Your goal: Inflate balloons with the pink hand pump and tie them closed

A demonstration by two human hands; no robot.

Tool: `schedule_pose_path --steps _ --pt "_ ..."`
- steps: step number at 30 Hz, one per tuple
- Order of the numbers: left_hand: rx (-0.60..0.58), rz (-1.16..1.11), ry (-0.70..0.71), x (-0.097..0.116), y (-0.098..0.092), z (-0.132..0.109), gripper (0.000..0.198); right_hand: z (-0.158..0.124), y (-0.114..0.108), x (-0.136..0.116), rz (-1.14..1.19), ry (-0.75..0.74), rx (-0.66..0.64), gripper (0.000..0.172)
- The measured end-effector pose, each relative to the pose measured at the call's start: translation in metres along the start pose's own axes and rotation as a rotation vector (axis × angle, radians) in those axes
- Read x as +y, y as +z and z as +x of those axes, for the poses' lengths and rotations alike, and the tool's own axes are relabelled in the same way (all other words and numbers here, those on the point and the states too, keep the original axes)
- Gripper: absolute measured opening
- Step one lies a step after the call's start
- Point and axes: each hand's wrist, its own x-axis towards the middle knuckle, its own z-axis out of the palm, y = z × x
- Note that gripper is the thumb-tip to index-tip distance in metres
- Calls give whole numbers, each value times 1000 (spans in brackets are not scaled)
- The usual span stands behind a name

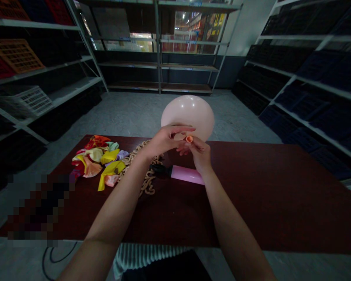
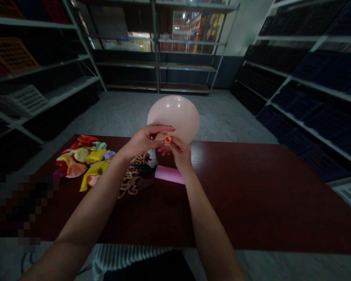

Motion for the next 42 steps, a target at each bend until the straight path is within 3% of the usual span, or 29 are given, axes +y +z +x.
schedule_pose_path --steps 4,9,15,21,24,28,33,37,42 --pt "60 109 144 2 5 4 32 1 2 -8 6 -27 25 36" --pt "269 161 282 6 8 9 16 14 9 -26 -69 -23 34 42" --pt "541 180 342 29 -6 6 13 36 25 -63 -30 -42 -159 36" --pt "662 263 315 33 -16 -1 14 38 31 -78 81 148 -319 46" --pt "688 300 284 30 -16 -1 16 34 31 -83 159 214 -358 55" --pt "685 315 314 33 -13 -1 13 29 32 -91 190 160 -292 60" --pt "719 277 319 41 -12 -1 10 26 39 -94 129 55 -189 55" --pt "675 296 298 46 -15 -1 11 26 38 -94 106 -15 -130 58" --pt "608 262 312 46 -19 -2 12 27 25 -95 40 -61 -213 44"
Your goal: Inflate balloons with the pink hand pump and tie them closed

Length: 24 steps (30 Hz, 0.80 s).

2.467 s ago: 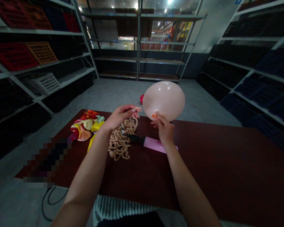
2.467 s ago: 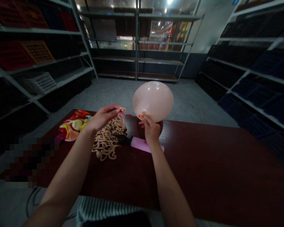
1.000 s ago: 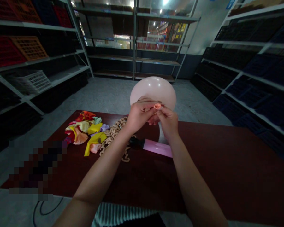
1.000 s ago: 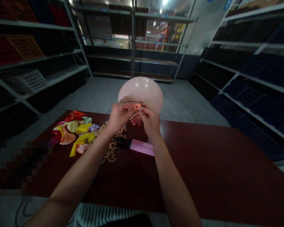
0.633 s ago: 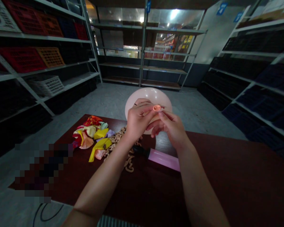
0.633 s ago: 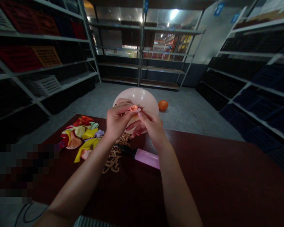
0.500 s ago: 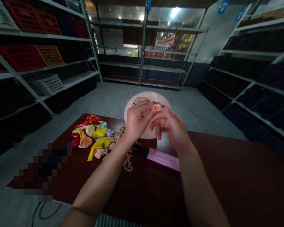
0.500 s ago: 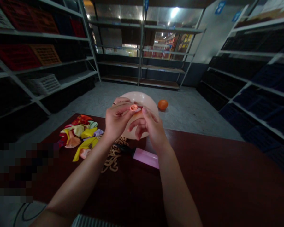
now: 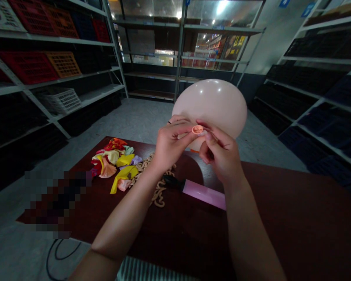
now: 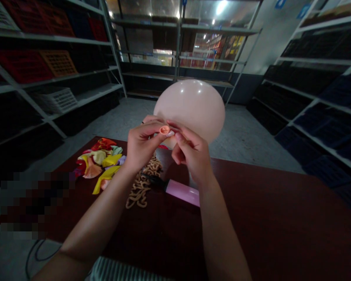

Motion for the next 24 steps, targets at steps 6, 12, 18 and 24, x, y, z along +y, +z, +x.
schedule_pose_path --steps 6,12,18,24 --pt "-53 -53 -38 -6 0 1 18 0 -9 -5 -100 13 -21 48" --pt "-80 -85 -41 -6 1 2 17 2 -9 -3 -120 -5 -5 38" --pt "-85 -130 -85 -5 -3 3 20 6 -3 8 -65 -53 131 28" --pt "-53 -145 -170 -4 -1 -1 20 6 6 5 92 -1 301 20"
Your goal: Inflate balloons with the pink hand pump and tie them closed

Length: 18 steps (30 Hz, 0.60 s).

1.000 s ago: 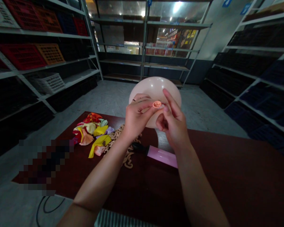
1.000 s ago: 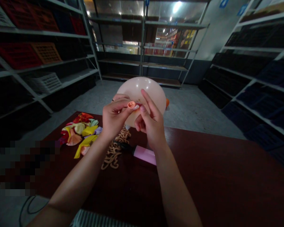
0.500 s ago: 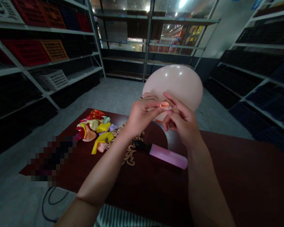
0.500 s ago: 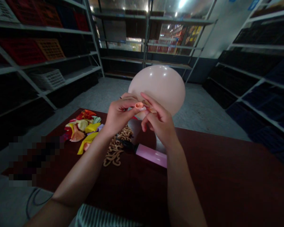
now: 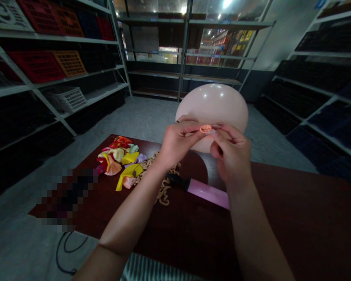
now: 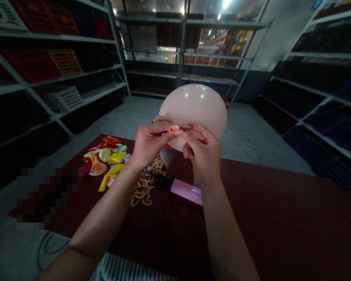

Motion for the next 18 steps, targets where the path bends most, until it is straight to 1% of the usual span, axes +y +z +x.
schedule_pose_path --steps 2,4,6,8,11,14,18 --pt "7 4 -26 0 1 -1 18 -3 3 -1 91 63 24 22" --pt "9 11 -43 0 2 -2 15 -4 5 -2 174 123 4 24" --pt "23 7 -53 0 3 -2 12 -5 6 -1 231 137 -13 25" --pt "44 -27 -51 -1 5 -1 10 -5 6 -1 246 105 -19 24" --pt "64 -123 -73 0 6 1 9 -6 8 -3 216 5 -29 22" --pt "96 -238 -167 2 5 2 12 -9 10 -8 151 -88 -32 23" --pt "140 -425 -307 4 5 3 17 -12 12 -16 99 -125 -54 24"
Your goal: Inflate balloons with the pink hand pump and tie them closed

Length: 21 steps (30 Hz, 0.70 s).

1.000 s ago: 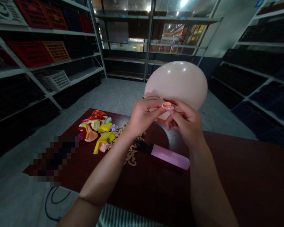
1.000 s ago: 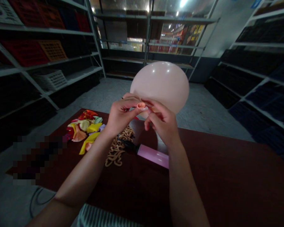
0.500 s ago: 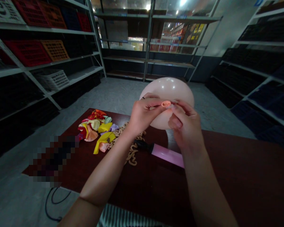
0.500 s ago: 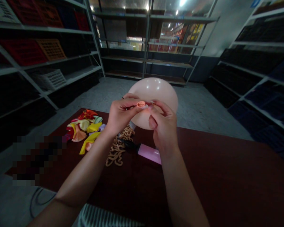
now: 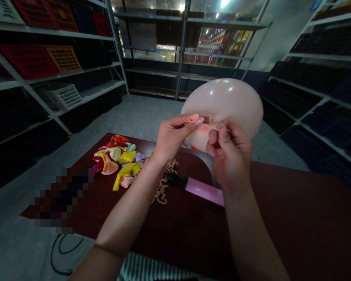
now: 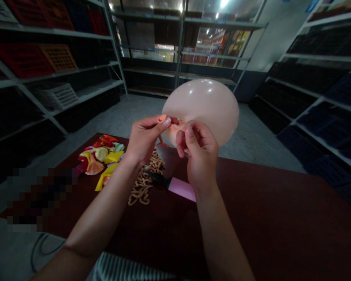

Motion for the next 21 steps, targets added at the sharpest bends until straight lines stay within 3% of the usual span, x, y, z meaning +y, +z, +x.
schedule_pose_path --steps 5,9,12,17,21 --pt "27 -145 -123 4 2 0 23 3 -7 1 18 -69 -100 21" --pt "37 -127 -149 1 0 1 23 5 -18 -2 -85 -31 -191 21" --pt "33 -39 -122 -9 -5 3 22 2 -21 -7 -308 -48 -226 13" --pt "38 88 -58 -24 -1 1 29 0 -16 1 -796 -237 -228 3" --pt "87 36 -86 -27 11 -6 28 2 -11 11 -843 -230 -144 10"
